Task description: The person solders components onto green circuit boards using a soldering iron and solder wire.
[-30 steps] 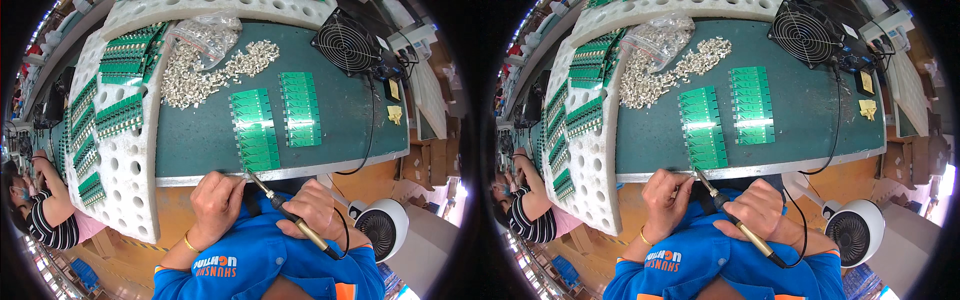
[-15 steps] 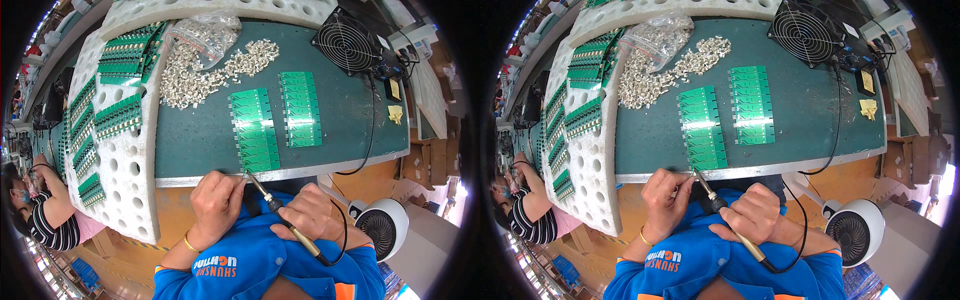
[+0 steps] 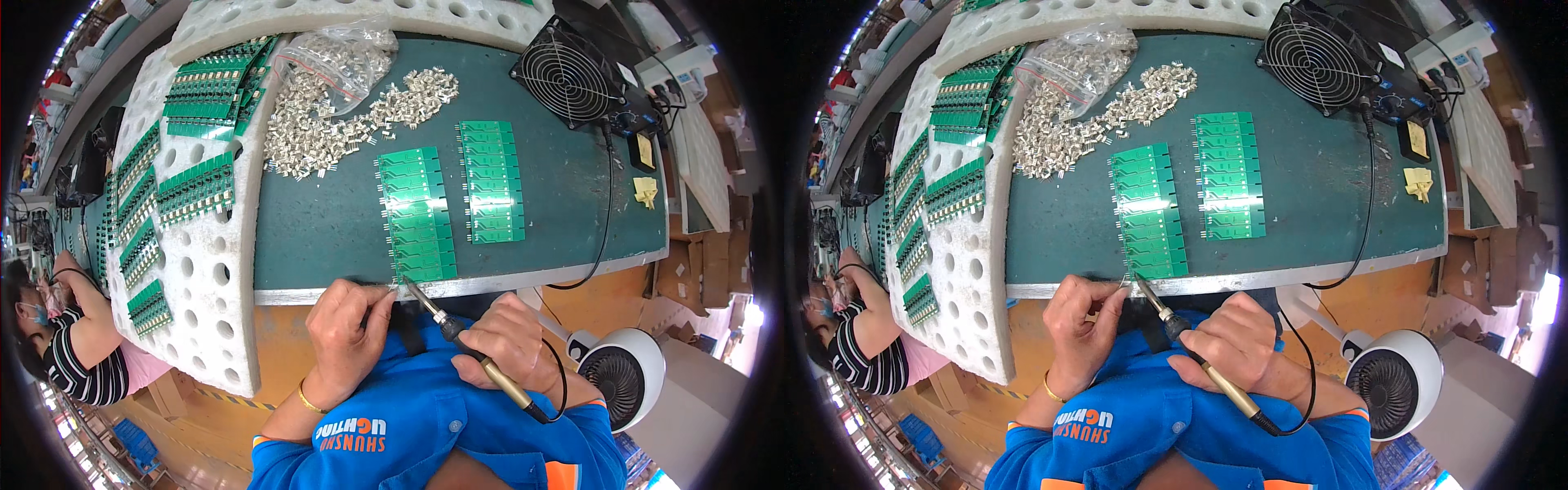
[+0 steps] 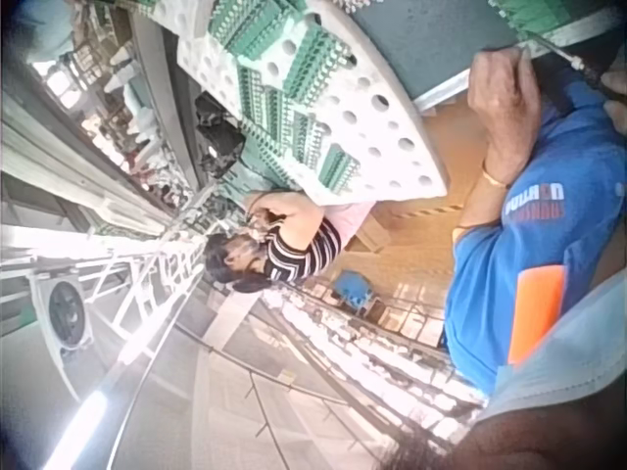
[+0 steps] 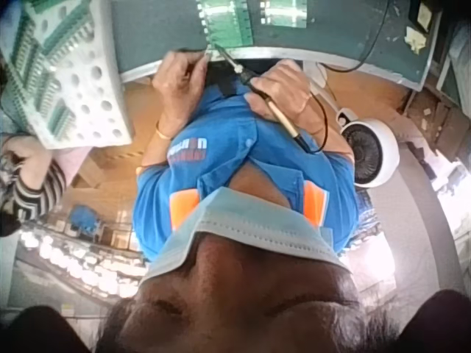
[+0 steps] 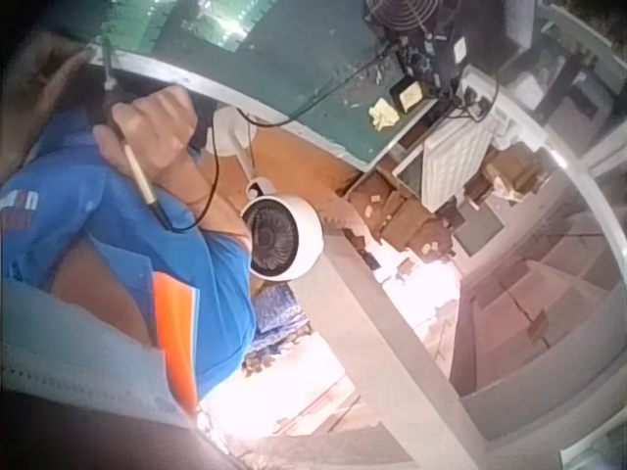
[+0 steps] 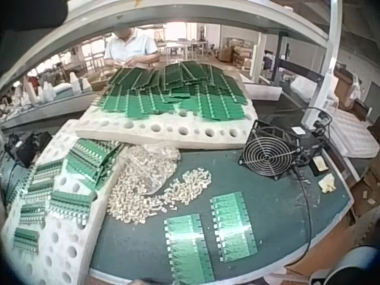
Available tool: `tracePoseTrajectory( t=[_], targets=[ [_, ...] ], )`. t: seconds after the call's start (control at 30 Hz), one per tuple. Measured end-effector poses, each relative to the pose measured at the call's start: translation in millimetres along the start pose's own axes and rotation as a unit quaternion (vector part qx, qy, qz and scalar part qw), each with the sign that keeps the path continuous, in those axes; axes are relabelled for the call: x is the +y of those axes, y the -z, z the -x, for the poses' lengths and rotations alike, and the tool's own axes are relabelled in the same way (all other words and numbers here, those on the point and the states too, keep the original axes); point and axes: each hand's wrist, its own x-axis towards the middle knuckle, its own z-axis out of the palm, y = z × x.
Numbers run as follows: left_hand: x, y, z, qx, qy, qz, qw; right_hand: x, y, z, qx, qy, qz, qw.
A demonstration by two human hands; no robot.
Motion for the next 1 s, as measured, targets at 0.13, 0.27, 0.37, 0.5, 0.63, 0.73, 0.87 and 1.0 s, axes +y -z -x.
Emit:
tracePoseTrajectory(
  t=[0.13, 0.27, 0.37, 0.5, 0.63, 0.73, 0.87, 1.0],
  targets=[
    [0.1, 0.2, 0.1, -0.003, 0.003, -0.007, 1.0, 0.4, -0.6, -2.6, 0.001, -0.006, -0.005, 1.0],
    [1.1, -1.0, -1.0, -0.003, -0.001, -0.012, 1.0, 0.1, 0.0, -3.2, -0.001, -0.008, -0.008, 1.0],
    [2.5, -2.9, -1.5, 0.013, 0.012, -0.007, 1.0, -0.9, -0.3, -3.1, -0.008, 0.001, 0.006, 1.0],
    [2.6, -2.5, -1.7, 0.012, 0.013, -0.002, 1.0, -1.1, 0.5, -3.2, -0.004, 0.004, 0.006, 1.0],
    [1.5, -2.0, -0.7, 0.014, 0.01, -0.001, 1.0, -1.2, 0.8, 0.5, 0.004, -0.002, 0.001, 1.0],
    [-0.1, 0.6, -1.1, 0.0, -0.008, -0.014, 1.0, -3.8, 1.0, 1.1, -0.007, -0.001, 0.004, 1.0],
    [-1.0, 1.0, -0.7, -0.003, -0.008, -0.004, 1.0, -9.1, 2.0, -2.1, -0.03, 0.003, 0.025, 0.999],
    [-0.8, 0.8, -1.5, -0.003, -0.008, -0.005, 1.0, -14.4, -2.7, -2.3, -0.02, 0.012, 0.037, 0.999]
  ],
)
